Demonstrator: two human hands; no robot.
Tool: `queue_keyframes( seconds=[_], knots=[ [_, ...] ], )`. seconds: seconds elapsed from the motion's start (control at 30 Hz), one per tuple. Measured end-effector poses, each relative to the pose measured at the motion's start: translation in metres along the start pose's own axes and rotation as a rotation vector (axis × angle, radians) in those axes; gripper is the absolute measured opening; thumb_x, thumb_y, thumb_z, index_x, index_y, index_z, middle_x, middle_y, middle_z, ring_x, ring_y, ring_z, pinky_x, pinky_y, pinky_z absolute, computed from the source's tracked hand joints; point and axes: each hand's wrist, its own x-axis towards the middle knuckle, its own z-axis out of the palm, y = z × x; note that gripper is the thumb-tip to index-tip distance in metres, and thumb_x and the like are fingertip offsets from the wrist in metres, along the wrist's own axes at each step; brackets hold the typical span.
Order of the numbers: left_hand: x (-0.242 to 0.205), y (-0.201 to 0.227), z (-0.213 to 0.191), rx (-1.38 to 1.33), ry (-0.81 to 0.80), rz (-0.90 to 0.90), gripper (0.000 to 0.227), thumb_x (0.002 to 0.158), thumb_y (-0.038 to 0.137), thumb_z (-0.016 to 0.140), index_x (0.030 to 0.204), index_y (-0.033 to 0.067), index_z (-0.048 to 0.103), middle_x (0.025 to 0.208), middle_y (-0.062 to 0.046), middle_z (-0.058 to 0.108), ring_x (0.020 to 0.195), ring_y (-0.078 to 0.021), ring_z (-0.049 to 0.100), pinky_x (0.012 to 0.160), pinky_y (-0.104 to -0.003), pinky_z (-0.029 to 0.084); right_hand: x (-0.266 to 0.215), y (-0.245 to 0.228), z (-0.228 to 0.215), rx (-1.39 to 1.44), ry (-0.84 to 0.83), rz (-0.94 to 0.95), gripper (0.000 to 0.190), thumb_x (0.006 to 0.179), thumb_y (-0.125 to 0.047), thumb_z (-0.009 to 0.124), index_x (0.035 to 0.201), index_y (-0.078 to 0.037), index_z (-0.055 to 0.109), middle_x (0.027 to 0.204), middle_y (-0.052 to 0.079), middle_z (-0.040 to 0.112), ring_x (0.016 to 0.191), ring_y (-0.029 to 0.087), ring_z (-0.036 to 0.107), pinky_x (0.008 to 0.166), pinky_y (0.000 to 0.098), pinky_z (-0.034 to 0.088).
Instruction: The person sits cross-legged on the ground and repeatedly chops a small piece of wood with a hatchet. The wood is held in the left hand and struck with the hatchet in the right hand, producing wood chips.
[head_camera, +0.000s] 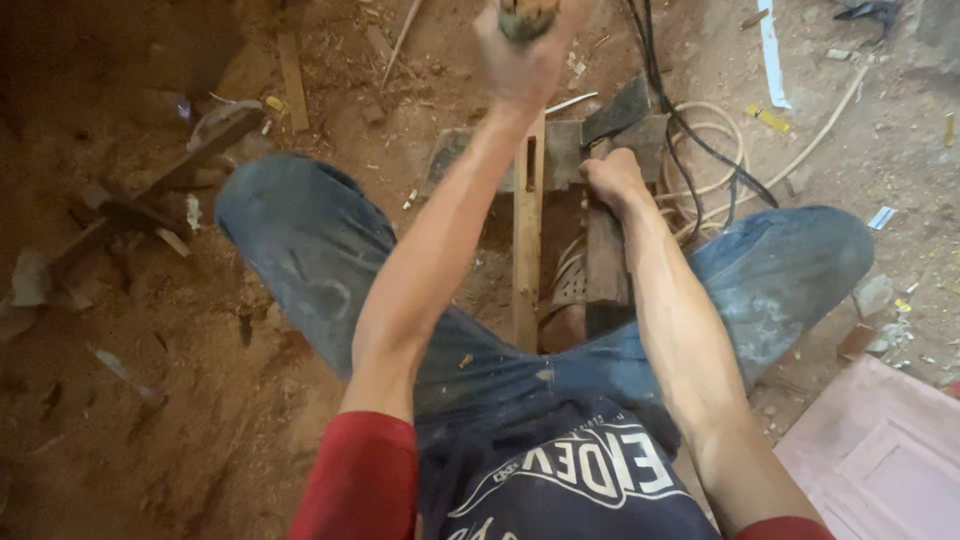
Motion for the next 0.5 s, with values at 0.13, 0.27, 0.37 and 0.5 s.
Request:
queue_keyframes(
  seconds=[0.13,0.27,0.37,0.5],
  knots=[
    [-0.007,0.003,0.009,-0.003,0.050,0.304,0.022,0.095,0.029,0.077,0.089,0.0085,0.072,0.077,-0.001,0.073,0.068,-0.0115,0.071,0.062,-0.031,0.058,-0.008,-0.008,-0.002,0.060,-0.020,0.092,0.033,0.083,-0.018,0.071,0.084,0.014,0.066,0.082,0.026,0.071,0.066,0.030,0.071,0.061,0.0422,0.054],
    [-0.013,-0.003,0.011,0.028,0.037,0.235,0.019,0.092,0.028,0.078,0.087,0.0102,0.073,0.073,0.003,0.073,0.065,-0.0072,0.073,0.062,-0.028,0.059,-0.027,-0.029,-0.010,0.197,-0.077,0.159,0.030,0.083,-0.014,0.065,0.084,0.016,0.062,0.081,0.025,0.069,0.063,0.034,0.072,0.056,0.0463,0.056],
    [-0.016,-0.002,0.011,-0.042,0.020,0.182,0.019,0.092,0.025,0.079,0.089,0.0079,0.072,0.078,0.001,0.074,0.069,-0.0091,0.071,0.063,-0.028,0.059,-0.033,-0.040,-0.014,0.104,-0.054,0.143,0.033,0.083,-0.016,0.068,0.082,0.017,0.063,0.077,0.026,0.070,0.063,0.033,0.074,0.058,0.0437,0.056],
    [-0.020,0.004,0.011,-0.002,0.018,0.215,0.019,0.092,0.025,0.079,0.091,0.0073,0.071,0.080,0.001,0.073,0.071,-0.0095,0.071,0.065,-0.028,0.059,-0.028,-0.036,-0.012,0.125,-0.064,0.140,0.034,0.083,-0.016,0.066,0.085,0.018,0.064,0.080,0.027,0.071,0.065,0.034,0.074,0.061,0.0449,0.057]
  ],
)
